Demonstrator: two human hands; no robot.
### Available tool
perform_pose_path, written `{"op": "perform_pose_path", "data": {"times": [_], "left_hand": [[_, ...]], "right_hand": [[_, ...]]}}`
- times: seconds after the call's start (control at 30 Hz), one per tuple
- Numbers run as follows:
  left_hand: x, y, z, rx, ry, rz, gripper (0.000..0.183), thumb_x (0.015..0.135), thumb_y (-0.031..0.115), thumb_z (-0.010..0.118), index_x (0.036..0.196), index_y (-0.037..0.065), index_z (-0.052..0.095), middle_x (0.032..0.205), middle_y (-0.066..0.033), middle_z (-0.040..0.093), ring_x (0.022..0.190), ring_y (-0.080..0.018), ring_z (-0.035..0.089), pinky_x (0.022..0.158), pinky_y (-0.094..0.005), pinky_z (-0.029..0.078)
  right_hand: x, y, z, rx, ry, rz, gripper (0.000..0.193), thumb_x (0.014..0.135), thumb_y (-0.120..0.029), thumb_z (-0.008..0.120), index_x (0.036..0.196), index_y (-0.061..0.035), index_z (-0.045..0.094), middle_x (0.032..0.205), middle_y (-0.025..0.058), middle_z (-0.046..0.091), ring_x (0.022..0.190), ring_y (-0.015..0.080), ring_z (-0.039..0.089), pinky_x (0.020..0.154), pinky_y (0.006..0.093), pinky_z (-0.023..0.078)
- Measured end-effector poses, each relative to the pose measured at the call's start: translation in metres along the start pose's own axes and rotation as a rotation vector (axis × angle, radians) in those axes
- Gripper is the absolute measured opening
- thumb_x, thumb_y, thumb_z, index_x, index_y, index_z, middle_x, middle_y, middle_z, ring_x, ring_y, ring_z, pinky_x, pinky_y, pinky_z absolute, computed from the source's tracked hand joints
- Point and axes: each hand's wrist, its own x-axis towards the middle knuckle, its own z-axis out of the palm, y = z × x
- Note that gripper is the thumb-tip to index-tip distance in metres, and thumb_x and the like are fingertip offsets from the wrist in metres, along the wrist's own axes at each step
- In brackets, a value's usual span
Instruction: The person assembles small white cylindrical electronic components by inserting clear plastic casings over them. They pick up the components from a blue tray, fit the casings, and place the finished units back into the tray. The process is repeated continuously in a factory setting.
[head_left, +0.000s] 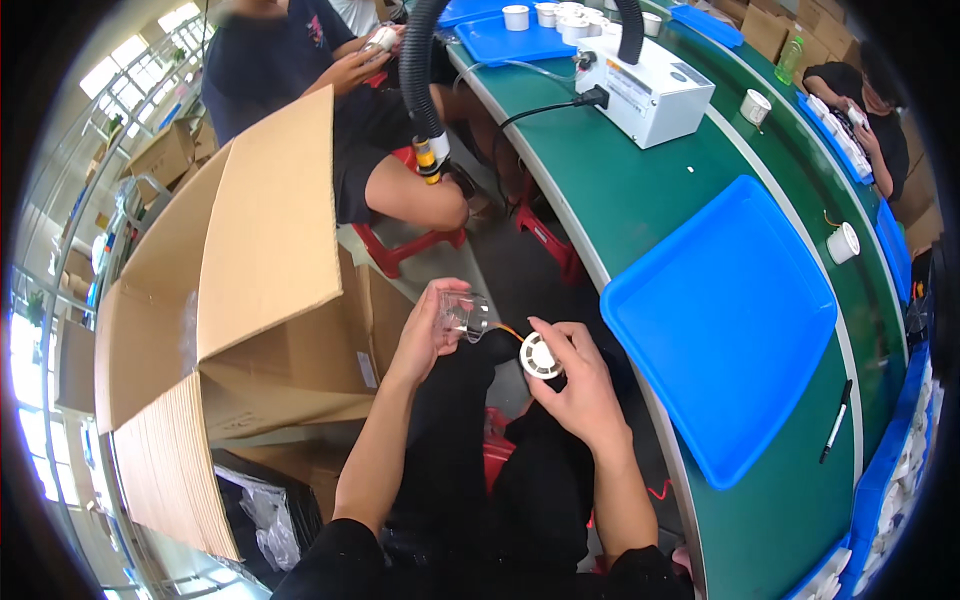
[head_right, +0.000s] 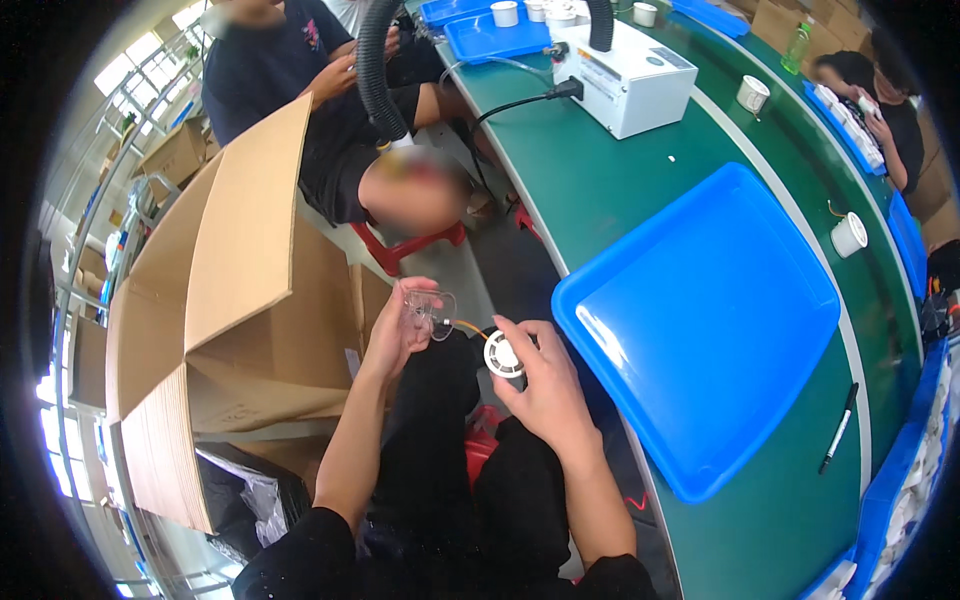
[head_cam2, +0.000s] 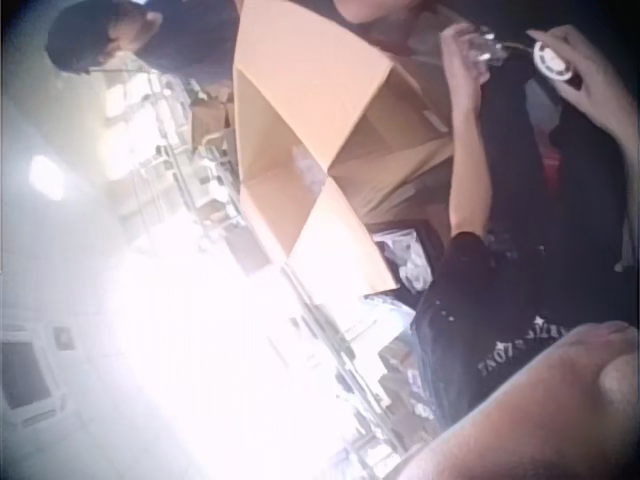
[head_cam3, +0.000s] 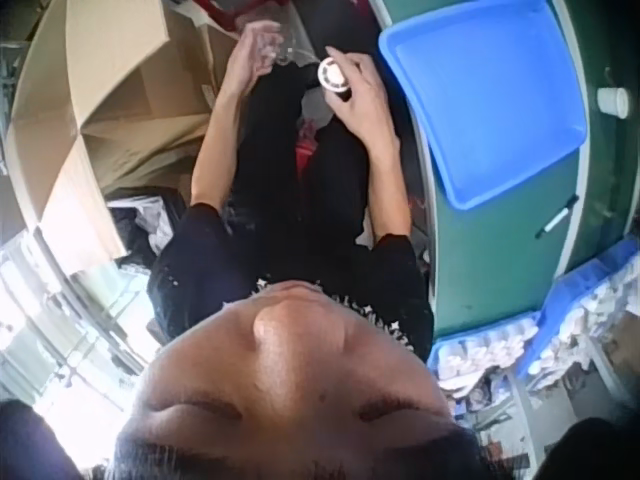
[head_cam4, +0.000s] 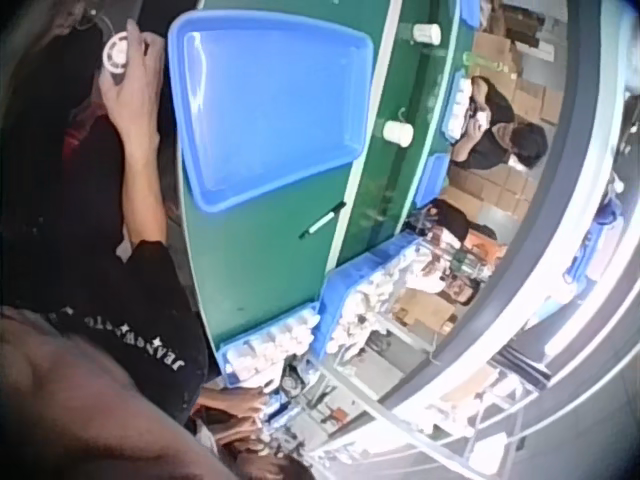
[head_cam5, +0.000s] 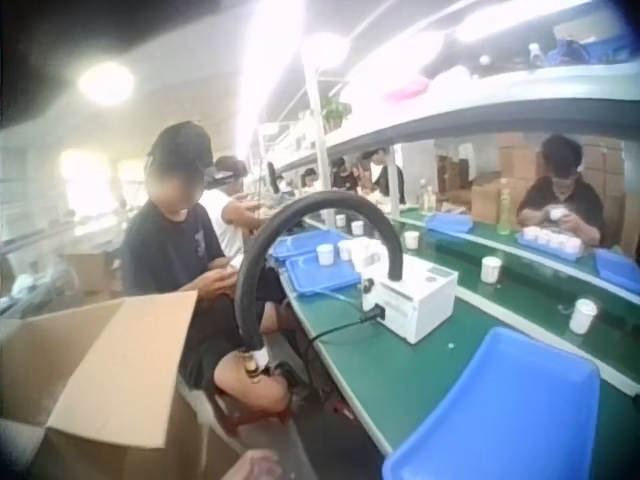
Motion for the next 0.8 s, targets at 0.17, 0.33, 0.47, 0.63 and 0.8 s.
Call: {"op": "perform_pose_path", "data": {"times": [0.17, 0.33, 0.47, 0.63, 0.8], "left_hand": [[-0.036, -0.001, 0.007, 0.125, 0.009, 0.031, 0.05, 0.106, 0.05, 0.025, 0.122, 0.009, 0.05, 0.096, -0.0026, 0.058, 0.061, -0.0036, 0.042, 0.048, -0.0183, 0.031], [-0.052, 0.0, 0.011, 0.18, 0.015, 0.041, 0.06, 0.105, 0.054, 0.019, 0.118, 0.006, 0.051, 0.094, -0.0043, 0.06, 0.059, -0.0047, 0.044, 0.047, -0.0189, 0.035], [-0.059, -0.004, 0.008, 0.183, 0.004, 0.057, 0.054, 0.106, 0.051, 0.021, 0.115, 0.008, 0.053, 0.088, 0.0002, 0.058, 0.06, -0.0019, 0.04, 0.049, -0.0167, 0.031], [-0.071, -0.01, 0.01, 0.218, -0.015, 0.065, 0.067, 0.102, 0.061, 0.014, 0.114, 0.008, 0.054, 0.088, 0.0016, 0.058, 0.062, -0.0024, 0.041, 0.052, -0.0185, 0.033], [-0.078, -0.017, 0.013, 0.207, -0.036, 0.105, 0.077, 0.097, 0.069, 0.011, 0.115, 0.007, 0.053, 0.088, 0.0014, 0.057, 0.064, -0.0028, 0.042, 0.052, -0.0192, 0.033]], "right_hand": [[0.0, -0.025, 0.004, -0.058, -0.067, -0.027, 0.061, 0.073, -0.002, 0.071, 0.132, -0.0062, 0.057, 0.113, 0.0147, 0.054, 0.101, 0.0307, 0.058, 0.087, 0.0374, 0.048], [-0.001, -0.038, 0.011, 0.12, -0.105, -0.077, 0.062, 0.073, 0.0, 0.075, 0.132, -0.0064, 0.056, 0.116, 0.0107, 0.055, 0.096, 0.0215, 0.059, 0.081, 0.0315, 0.049], [-0.008, -0.046, 0.008, 0.176, -0.129, -0.015, 0.06, 0.073, 0.0, 0.075, 0.129, -0.0054, 0.056, 0.12, 0.0108, 0.055, 0.097, 0.02, 0.06, 0.082, 0.0296, 0.049], [-0.017, -0.047, 0.013, 0.188, -0.126, -0.044, 0.059, 0.074, 0.002, 0.074, 0.129, -0.005, 0.055, 0.122, 0.0105, 0.054, 0.102, 0.0193, 0.06, 0.085, 0.0299, 0.049], [-0.027, -0.045, 0.018, 0.289, -0.12, -0.009, 0.059, 0.077, 0.0, 0.073, 0.132, -0.0044, 0.051, 0.127, 0.0139, 0.053, 0.108, 0.0264, 0.061, 0.09, 0.0345, 0.051]]}}
